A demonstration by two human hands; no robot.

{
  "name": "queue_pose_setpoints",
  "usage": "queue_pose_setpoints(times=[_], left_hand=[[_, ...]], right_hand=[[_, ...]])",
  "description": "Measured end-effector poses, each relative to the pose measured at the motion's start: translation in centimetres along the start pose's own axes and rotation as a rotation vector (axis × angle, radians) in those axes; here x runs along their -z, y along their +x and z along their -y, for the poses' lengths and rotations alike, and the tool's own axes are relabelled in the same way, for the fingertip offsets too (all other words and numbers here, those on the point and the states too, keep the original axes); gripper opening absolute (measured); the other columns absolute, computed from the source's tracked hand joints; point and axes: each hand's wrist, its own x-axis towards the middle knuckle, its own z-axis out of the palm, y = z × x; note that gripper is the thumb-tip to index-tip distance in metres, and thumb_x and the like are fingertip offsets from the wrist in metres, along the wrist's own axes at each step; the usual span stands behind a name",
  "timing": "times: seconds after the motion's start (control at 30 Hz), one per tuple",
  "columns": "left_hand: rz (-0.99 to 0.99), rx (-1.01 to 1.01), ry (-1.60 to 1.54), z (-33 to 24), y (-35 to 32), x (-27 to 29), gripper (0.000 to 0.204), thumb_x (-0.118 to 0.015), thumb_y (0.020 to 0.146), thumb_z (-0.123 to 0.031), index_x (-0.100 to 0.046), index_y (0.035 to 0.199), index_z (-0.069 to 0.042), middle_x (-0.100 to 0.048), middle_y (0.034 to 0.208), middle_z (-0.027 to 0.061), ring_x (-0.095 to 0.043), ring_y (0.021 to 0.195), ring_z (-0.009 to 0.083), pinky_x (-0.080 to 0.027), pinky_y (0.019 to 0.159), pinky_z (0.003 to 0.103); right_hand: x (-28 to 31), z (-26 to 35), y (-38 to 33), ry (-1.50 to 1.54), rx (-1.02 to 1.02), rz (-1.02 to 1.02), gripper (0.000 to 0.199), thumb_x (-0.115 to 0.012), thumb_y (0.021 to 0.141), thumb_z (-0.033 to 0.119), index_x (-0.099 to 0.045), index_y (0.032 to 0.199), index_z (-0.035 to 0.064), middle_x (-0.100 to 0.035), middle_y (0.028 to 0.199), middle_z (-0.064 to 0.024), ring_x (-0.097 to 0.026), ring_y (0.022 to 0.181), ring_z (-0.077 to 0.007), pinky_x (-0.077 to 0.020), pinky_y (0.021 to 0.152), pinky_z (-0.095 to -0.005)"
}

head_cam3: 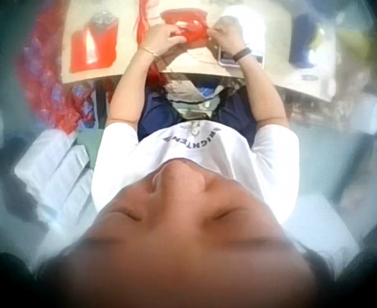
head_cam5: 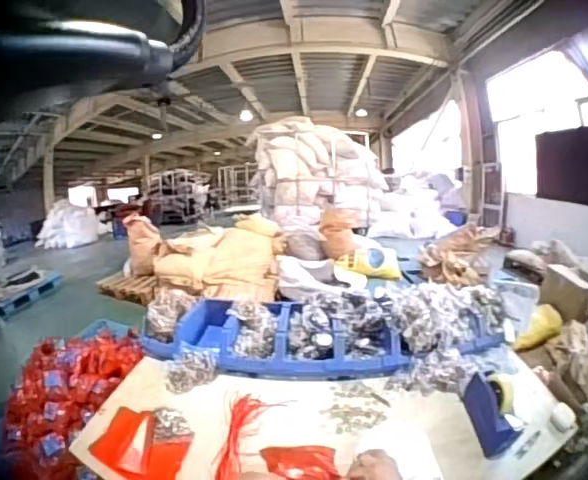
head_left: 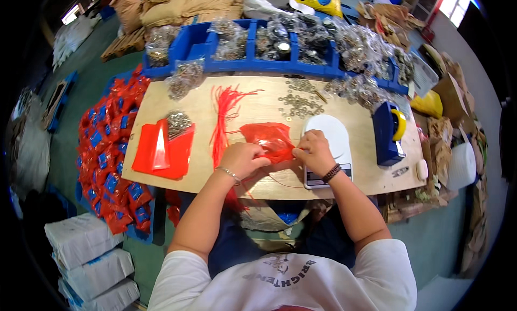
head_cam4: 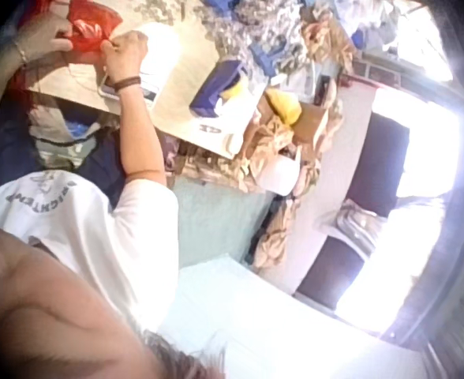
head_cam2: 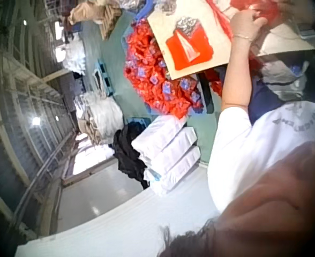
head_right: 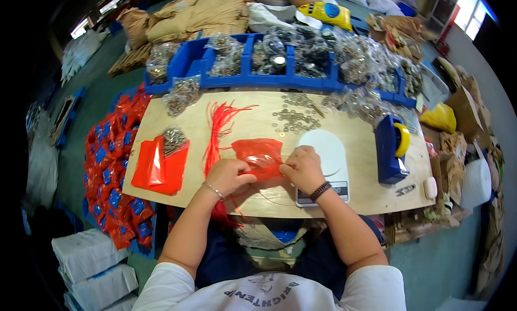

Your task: The person places metal rings onto a digital scale, transfers them into small red and blue bags, and seals the bags using tape from a dispenser.

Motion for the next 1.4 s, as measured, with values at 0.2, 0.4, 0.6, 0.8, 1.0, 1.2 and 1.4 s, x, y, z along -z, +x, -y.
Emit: queue_pose_setpoints(times=[0.2,0.4,0.6,0.8,1.0,1.2,1.4], left_hand=[[-0.089,0.001,0.05,-0.5,-0.2,-0.1,0.024,-0.067,0.069,-0.029,-0.061,0.064,-0.007,-0.058,0.063,0.0099,-0.056,0.06,0.0247,-0.043,0.055,0.036],[-0.091,0.029,0.059,0.2,-0.4,-0.1,0.023,-0.063,0.072,-0.028,-0.06,0.066,-0.006,-0.057,0.065,0.0115,-0.056,0.062,0.0272,-0.043,0.057,0.038],[-0.205,0.022,0.156,0.2,0.0,-0.8,0.023,-0.062,0.072,-0.027,-0.061,0.064,-0.006,-0.056,0.067,0.0096,-0.055,0.063,0.0266,-0.044,0.058,0.038],[-0.091,0.185,0.104,0.0,0.4,-0.2,0.027,-0.065,0.069,-0.029,-0.06,0.059,-0.005,-0.054,0.067,0.0088,-0.055,0.063,0.025,-0.043,0.057,0.038],[-0.072,0.172,0.111,0.1,1.0,-0.4,0.028,-0.065,0.068,-0.031,-0.06,0.058,-0.006,-0.055,0.065,0.0102,-0.055,0.061,0.0256,-0.042,0.055,0.038],[-0.111,0.168,0.069,1.0,0.8,-0.4,0.03,-0.066,0.066,-0.03,-0.057,0.057,-0.003,-0.054,0.064,0.0115,-0.055,0.06,0.0257,-0.043,0.055,0.036],[-0.072,0.158,0.066,0.6,1.0,-0.7,0.029,-0.065,0.069,-0.031,-0.06,0.06,-0.004,-0.056,0.071,0.0119,-0.057,0.065,0.0271,-0.045,0.059,0.039]], right_hand=[[0.8,0.4,-0.8,-0.025,0.0,0.082,0.015,-0.067,0.068,0.019,-0.061,0.067,0.0049,-0.054,0.074,-0.0086,-0.048,0.09,-0.0304,-0.0406,0.077,-0.0381],[0.0,1.0,-0.5,-0.178,0.065,0.077,0.016,-0.067,0.068,0.022,-0.062,0.069,0.0062,-0.055,0.078,-0.008,-0.047,0.093,-0.0303,-0.0399,0.077,-0.0393],[-0.8,0.5,-0.7,-0.259,0.072,0.091,0.017,-0.063,0.071,0.024,-0.065,0.069,0.0079,-0.055,0.08,-0.007,-0.047,0.095,-0.029,-0.0366,0.082,-0.0423],[-1.2,1.6,-0.9,-0.337,0.09,0.098,0.018,-0.06,0.071,0.025,-0.065,0.069,0.0079,-0.056,0.082,-0.007,-0.046,0.096,-0.0283,-0.0359,0.083,-0.042],[1.5,1.9,-0.6,-0.305,0.18,0.15,0.02,-0.064,0.072,0.022,-0.062,0.083,0.0061,-0.056,0.087,-0.0088,-0.05,0.092,-0.0289,-0.0404,0.081,-0.0371],[10.4,-4.1,-2.4,-0.168,0.002,-0.43,0.015,-0.062,0.076,0.011,-0.06,0.089,0.005,-0.058,0.088,-0.0086,-0.054,0.085,-0.021,-0.0421,0.074,-0.0309],[17.0,-14.8,-10.4,-0.194,-0.483,-1.075,0.029,-0.059,0.079,0.019,-0.057,0.101,0.0003,-0.054,0.096,-0.0123,-0.051,0.087,-0.0218,-0.0418,0.079,-0.0328]])
